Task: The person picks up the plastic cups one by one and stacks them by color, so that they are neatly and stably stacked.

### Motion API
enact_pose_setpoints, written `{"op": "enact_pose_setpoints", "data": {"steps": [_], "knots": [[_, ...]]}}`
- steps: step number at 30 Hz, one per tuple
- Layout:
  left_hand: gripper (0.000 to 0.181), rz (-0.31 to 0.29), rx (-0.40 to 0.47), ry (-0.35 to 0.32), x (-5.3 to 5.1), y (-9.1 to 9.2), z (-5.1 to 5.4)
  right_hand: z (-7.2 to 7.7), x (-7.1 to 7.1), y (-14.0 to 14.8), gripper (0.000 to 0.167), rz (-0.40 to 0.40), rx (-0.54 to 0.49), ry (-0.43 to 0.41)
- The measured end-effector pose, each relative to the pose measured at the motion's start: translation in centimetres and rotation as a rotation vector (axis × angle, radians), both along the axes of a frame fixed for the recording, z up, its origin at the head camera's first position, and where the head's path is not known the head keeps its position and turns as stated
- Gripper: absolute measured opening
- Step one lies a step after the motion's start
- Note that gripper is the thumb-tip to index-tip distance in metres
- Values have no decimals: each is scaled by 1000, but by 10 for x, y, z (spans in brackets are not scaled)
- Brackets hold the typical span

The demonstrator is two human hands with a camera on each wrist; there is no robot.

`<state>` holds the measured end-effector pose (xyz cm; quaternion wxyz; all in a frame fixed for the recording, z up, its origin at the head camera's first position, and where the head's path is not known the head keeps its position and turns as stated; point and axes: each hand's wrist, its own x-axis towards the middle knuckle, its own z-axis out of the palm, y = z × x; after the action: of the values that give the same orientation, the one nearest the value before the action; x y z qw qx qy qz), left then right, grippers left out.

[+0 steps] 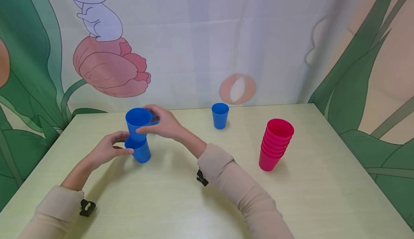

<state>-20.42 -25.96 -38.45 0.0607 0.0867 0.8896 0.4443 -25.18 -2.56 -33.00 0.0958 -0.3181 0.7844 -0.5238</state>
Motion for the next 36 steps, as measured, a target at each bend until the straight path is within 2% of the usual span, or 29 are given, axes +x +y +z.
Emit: {"op": "enact_pose_setpoints", "data": {"steps": [10, 25, 36], "knots": [[76, 2, -5, 12, 1, -1, -1, -8, -2, -10, 67, 27, 42, -10], [65, -23, 4, 19, 4, -1, 0, -23, -3, -19, 71, 52, 120, 6], [64, -33, 4, 47, 7, 0, 0, -37, 0, -23, 69, 62, 145, 25]]}}
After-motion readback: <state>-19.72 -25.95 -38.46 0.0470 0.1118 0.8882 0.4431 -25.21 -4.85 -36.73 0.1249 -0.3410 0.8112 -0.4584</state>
